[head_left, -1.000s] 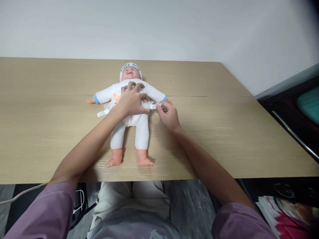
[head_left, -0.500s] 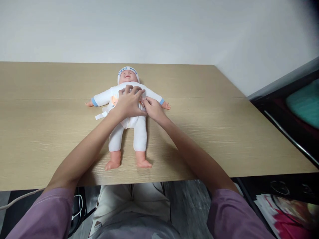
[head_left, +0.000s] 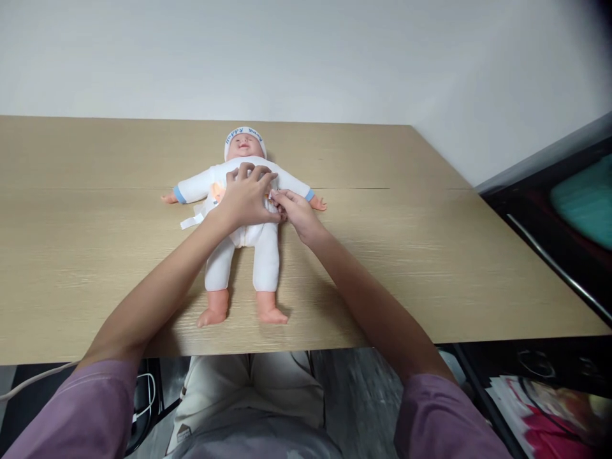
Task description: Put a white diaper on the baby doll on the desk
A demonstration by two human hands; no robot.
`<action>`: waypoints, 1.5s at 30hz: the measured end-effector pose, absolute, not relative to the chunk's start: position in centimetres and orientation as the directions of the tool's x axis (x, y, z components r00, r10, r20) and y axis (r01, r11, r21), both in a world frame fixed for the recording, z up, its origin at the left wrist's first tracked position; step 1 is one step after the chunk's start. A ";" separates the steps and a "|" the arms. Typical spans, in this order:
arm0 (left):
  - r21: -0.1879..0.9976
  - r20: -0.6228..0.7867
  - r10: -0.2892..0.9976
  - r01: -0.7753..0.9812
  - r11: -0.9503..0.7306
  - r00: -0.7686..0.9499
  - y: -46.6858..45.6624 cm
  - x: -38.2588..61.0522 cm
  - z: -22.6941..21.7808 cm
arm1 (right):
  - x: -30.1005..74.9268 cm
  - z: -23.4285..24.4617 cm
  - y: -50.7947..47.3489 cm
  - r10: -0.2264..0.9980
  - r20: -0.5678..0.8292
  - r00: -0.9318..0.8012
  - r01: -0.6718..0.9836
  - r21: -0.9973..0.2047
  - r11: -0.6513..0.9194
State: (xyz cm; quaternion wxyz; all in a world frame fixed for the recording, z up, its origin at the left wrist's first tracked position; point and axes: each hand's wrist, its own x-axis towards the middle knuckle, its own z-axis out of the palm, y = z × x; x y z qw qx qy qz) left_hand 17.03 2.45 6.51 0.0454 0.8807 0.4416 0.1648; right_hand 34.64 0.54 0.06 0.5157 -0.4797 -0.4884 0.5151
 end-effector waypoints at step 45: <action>0.868 0.027 0.997 0.493 -0.060 0.074 1.1 -0.3 2.7 | 26.5 7.0 0.8 0.724 0.425 -0.544 0.649 -0.334 0.683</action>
